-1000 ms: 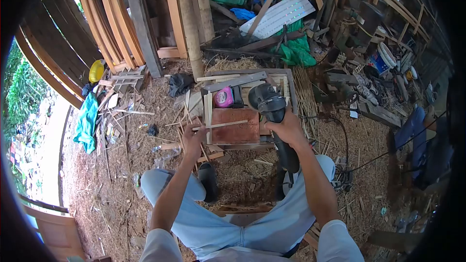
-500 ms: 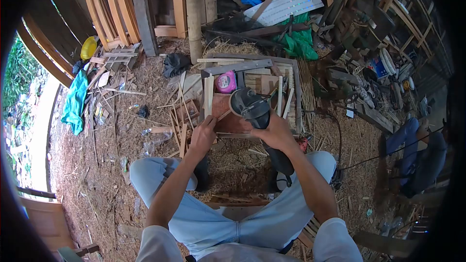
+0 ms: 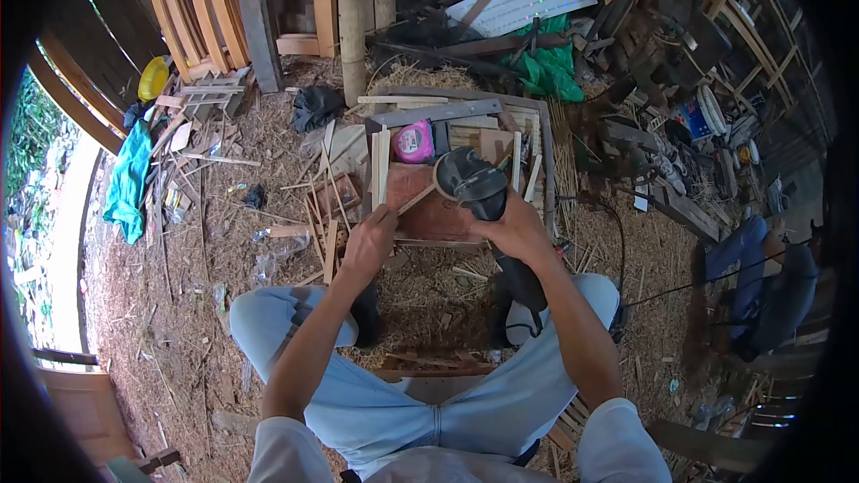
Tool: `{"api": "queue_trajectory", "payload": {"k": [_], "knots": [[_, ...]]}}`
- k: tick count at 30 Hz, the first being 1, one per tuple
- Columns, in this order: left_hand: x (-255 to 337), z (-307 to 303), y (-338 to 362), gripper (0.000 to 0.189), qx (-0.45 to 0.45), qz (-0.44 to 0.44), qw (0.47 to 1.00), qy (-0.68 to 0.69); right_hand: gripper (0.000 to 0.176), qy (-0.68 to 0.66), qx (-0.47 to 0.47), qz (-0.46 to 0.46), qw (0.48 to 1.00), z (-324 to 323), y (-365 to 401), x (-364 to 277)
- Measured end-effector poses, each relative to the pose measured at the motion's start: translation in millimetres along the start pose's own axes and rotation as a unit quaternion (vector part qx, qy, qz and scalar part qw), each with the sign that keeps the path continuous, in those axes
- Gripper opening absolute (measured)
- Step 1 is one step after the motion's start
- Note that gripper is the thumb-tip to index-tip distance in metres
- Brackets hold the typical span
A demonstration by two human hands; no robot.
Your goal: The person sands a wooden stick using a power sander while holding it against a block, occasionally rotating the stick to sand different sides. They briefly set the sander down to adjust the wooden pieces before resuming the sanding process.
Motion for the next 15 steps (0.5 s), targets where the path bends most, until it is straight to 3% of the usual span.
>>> {"api": "queue_trajectory", "payload": {"k": [2,5,11,13,15], "knots": [[-1,2,0,0.013,0.001,0.015,1.000,0.007,0.064,0.002,0.006,0.054,0.999,-11,0,-1],[-6,1,1,0.007,0.039,0.018,0.997,0.062,0.064,-0.029,0.016,0.032,0.999,-11,-23,37],[-4,-5,0,0.012,0.008,-0.037,0.999,0.039,0.050,0.031,0.067,0.084,0.994,-43,-19,25],[-9,-15,4,0.015,0.120,-0.043,0.986,0.110,0.049,0.011,0.073,0.073,0.995,-45,-19,38],[-13,-14,5,0.016,0.123,-0.080,0.982,0.119,0.048,-0.008,0.079,0.063,0.995,-44,-14,39]]}}
Point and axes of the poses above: each hand's wrist, its own y-axis away from the middle knuckle, its own z-axis out of the palm, x = y × z, the point moved 6 cm from there along -y, towards the middle knuckle, and after that the axes turned 9 degrees about -x, right-handed, at the moved point
